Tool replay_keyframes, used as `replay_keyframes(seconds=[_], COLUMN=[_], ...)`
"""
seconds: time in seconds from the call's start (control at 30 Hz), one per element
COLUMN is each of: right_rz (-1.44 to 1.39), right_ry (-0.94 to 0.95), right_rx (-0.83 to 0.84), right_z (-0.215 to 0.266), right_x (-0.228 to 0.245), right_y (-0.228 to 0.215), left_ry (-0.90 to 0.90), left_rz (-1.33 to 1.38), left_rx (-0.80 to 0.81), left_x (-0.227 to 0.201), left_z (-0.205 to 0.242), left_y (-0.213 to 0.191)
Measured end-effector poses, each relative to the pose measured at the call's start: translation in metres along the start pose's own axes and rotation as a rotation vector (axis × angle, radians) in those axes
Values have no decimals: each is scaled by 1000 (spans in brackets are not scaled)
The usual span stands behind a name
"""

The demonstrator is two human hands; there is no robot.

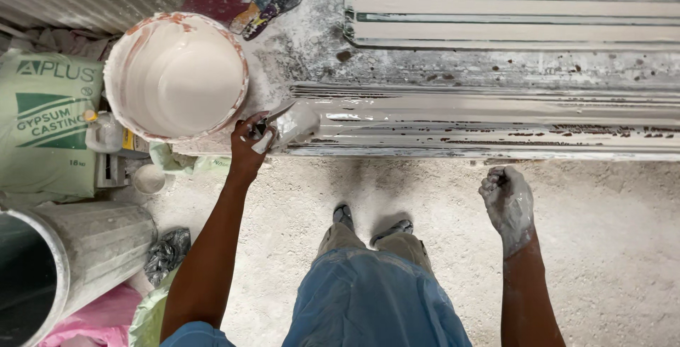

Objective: The person scoops gypsum powder from a bag into a bucket, mixes it with water by hand, then uses a sponge to apply the mixture onto stacked decorative molding pieces.

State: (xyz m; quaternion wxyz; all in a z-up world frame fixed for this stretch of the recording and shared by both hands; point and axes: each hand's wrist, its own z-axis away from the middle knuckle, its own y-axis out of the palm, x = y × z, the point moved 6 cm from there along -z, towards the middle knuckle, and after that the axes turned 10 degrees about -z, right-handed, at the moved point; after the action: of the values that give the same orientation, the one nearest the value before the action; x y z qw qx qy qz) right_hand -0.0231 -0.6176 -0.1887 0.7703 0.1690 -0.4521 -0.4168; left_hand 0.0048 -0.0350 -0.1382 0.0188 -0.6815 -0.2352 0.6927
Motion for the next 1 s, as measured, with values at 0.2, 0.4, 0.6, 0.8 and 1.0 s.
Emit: replay_keyframes(seconds=[0.2,0.4,0.6,0.8,1.0], right_rz=[-45,-87,-159,-161,-114], right_ry=[-9,-57,-110,-77,-72], right_rx=[-25,-104,-112,-188,-271], right_z=[-3,2,-13,-63,-86], right_x=[21,67,142,250,376], right_y=[-39,-104,-194,-321,-422], left_ry=[138,186,318,455,491], left_rz=[-274,-368,-358,-479,-496], left_rx=[63,164,216,202,209], left_x=[-40,-70,-116,-160,-228], left_z=[-3,-12,-4,30,66], left_y=[58,158,293,467,663])
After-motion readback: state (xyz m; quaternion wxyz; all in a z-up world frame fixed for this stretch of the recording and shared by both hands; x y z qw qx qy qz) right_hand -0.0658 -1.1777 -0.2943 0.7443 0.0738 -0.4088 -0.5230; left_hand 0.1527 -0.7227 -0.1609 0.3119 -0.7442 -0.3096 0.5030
